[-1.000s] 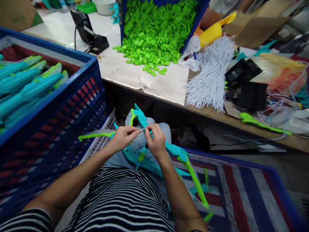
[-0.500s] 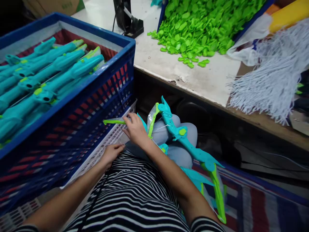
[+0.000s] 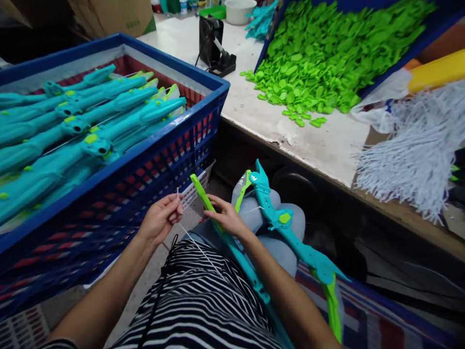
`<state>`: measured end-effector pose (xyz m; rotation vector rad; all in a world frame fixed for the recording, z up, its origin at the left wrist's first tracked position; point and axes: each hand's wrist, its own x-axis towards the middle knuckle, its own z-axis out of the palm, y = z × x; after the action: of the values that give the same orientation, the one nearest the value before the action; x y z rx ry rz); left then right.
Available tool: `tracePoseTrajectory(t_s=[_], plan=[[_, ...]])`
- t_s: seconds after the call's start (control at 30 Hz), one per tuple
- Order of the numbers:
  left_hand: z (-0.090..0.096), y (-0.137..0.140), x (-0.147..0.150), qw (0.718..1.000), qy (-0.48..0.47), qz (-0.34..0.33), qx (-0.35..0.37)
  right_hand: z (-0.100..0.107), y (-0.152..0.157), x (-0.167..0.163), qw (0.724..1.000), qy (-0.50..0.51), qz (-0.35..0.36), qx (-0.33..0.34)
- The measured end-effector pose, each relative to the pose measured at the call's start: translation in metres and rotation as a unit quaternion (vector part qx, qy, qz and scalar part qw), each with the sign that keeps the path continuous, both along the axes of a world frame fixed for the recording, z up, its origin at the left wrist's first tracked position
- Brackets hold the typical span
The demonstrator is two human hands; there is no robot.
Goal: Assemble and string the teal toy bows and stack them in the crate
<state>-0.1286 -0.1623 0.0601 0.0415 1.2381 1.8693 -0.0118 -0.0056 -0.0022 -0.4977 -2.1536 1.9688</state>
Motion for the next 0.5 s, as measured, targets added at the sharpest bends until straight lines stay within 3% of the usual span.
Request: tracePoseTrajectory(t_s=[0.13, 0.5], plan=[[0.017, 0.011, -0.009, 0.994, 0.088, -0.061, -0.029, -0.001, -0.003, 0.013, 0.996, 0.007, -0.013, -0.085], [0.016, 0.022, -0.014, 0.953, 0.28, -0.078, -0.083, 0.0, -0.002, 0.015, 0.997, -0.006, -0.028, -0.074]])
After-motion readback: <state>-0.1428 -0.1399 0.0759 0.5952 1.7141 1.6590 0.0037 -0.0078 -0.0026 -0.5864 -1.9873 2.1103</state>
